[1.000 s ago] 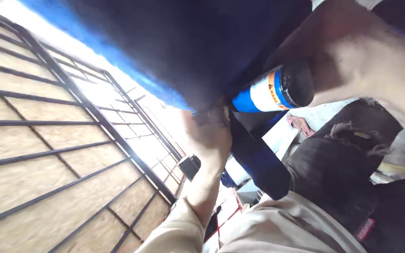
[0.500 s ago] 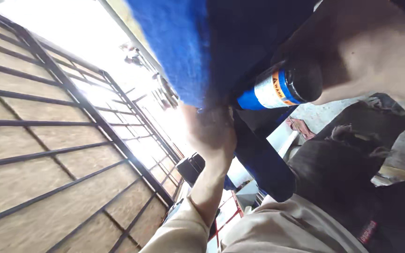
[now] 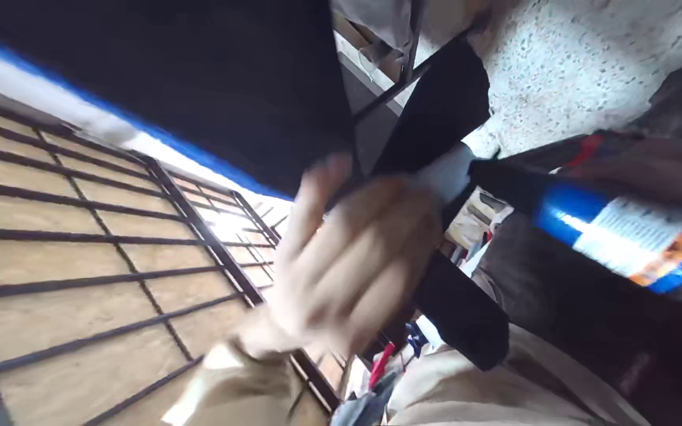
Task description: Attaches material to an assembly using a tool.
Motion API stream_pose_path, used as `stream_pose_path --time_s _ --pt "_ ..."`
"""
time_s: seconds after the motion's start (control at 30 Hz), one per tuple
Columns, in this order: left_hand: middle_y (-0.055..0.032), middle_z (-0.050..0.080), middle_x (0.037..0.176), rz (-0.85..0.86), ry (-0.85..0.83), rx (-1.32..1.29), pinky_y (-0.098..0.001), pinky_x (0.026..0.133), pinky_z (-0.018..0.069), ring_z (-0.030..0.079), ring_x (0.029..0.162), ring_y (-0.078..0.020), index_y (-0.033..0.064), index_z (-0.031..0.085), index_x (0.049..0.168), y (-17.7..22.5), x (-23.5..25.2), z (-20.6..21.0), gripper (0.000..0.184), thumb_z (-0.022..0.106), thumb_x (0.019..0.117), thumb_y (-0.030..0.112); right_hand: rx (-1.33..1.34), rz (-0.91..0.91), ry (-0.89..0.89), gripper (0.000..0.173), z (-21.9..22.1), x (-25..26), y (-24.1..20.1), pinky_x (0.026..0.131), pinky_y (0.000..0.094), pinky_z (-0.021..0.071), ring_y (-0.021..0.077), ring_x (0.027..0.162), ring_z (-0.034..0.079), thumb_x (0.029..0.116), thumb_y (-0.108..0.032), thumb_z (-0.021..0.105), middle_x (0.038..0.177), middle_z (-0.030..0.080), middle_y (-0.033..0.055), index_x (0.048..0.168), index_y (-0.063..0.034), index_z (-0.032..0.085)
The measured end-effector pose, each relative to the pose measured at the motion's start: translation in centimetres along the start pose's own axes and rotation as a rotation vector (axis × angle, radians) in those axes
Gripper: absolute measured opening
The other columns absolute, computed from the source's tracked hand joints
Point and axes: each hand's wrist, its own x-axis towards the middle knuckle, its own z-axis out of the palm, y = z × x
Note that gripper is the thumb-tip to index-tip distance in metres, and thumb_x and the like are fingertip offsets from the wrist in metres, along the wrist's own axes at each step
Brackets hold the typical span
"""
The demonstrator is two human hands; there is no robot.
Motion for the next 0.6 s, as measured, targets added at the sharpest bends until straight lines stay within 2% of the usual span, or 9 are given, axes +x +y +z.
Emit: stream_pose_path --time_s 0.03,0.1,0.17,0.23,0.37,0.43,0.47,0.53,0.6 --pt "-0.0148 0.070 0.126 0.072 -0.241 0.099 -0.0603 0.119 0.0314 0.063 0.124 -0.0313 0.0020 0.069 0.120 -0.6 1.8 0.1 0.024 0.060 0.1037 0.016 -0.012 0.048 0.035 0.040 0.0 -1.6 0.4 0.077 0.0489 0.0552 0.0303 0.086 0.071 0.0928 -0.036 0.064 0.094 0.075 0.0191 0.106 -0.0002 0.076" --pt "-0.0239 0.065 0.112 0.125 -0.620 0.378 -0.0657 0.118 0.0269 0.063 0.109 -0.0413 -0.0083 0.062 0.115 -1.0 4.9 1.7 0.023 0.048 0.1045 0.007 -0.039 0.104 0.155 0.039 2.0 -5.0 3.3 0.074 0.0425 0.0585 0.0197 0.085 0.073 0.0894 -0.043 0.067 0.095 0.076 0.0092 0.109 -0.0106 0.077" --pt "-0.0223 0.063 0.089 0.048 -0.943 0.607 -0.0633 0.096 0.0422 0.063 0.085 -0.0401 -0.0063 0.062 0.095 0.1 7.2 3.5 0.009 0.053 0.0952 -0.004 -0.034 0.105 0.199 0.045 3.1 -6.3 4.3 0.071 0.0405 0.0580 0.0144 0.084 0.071 0.0846 -0.051 0.069 0.095 0.074 0.0047 0.112 -0.0158 0.075" --pt "-0.0208 0.063 0.084 -0.046 -1.202 0.696 -0.0566 0.072 0.0481 0.063 0.079 -0.0400 -0.0025 0.065 0.088 1.3 9.0 4.6 0.003 0.064 0.0885 -0.005 -0.008 0.042 0.177 0.051 3.0 -6.0 2.8 0.072 0.0498 0.0565 0.0248 0.087 0.071 0.0852 -0.053 0.067 0.098 0.073 0.0116 0.115 -0.0109 0.073" --pt "-0.0243 0.065 0.089 -0.114 -1.115 0.697 -0.0584 0.065 0.0507 0.065 0.085 -0.0451 -0.0042 0.066 0.090 2.5 10.8 3.2 0.003 0.066 0.0869 -0.006 0.019 -0.100 0.232 0.043 3.2 -6.6 1.5 0.063 0.0552 0.0528 0.0338 0.080 0.071 0.0851 -0.042 0.063 0.091 0.073 0.0163 0.107 -0.0071 0.074" --pt "-0.0237 0.066 0.088 -0.061 -0.929 0.673 -0.0610 0.077 0.0510 0.066 0.087 -0.0450 -0.0035 0.066 0.091 2.1 10.6 1.0 0.005 0.063 0.0879 -0.007 0.056 -0.198 0.258 0.040 4.0 -6.2 2.2 0.061 0.0535 0.0517 0.0331 0.078 0.070 0.0813 -0.038 0.063 0.089 0.072 0.0155 0.104 -0.0077 0.075" --pt "-0.0225 0.067 0.088 -0.012 -0.838 0.651 -0.0629 0.091 0.0484 0.067 0.090 -0.0437 -0.0033 0.066 0.092 1.6 10.0 0.1 0.007 0.060 0.0902 -0.006 0.069 -0.252 0.254 0.039 4.5 -5.6 2.6 0.061 0.0535 0.0517 0.0335 0.079 0.070 0.0795 -0.036 0.064 0.089 0.072 0.0152 0.105 -0.0082 0.075" --pt "-0.0216 0.068 0.089 0.093 -0.720 0.595 -0.0685 0.116 0.0265 0.067 0.095 -0.0430 -0.0049 0.067 0.096 0.6 8.8 -1.1 0.014 0.053 0.0957 -0.006 0.094 -0.360 0.247 0.040 6.2 -4.3 3.0 0.066 0.0543 0.0528 0.0353 0.085 0.070 0.0790 -0.033 0.066 0.094 0.072 0.0163 0.109 -0.0078 0.075" --pt "-0.0193 0.067 0.083 0.172 -0.633 0.592 -0.0712 0.118 0.0187 0.067 0.092 -0.0420 -0.0039 0.066 0.096 0.1 8.4 -1.9 0.016 0.050 0.0974 -0.006 0.102 -0.461 0.257 0.035 7.5 -2.4 2.8 0.068 0.0532 0.0532 0.0349 0.084 0.069 0.0800 -0.031 0.067 0.088 0.071 0.0145 0.105 -0.0084 0.075"
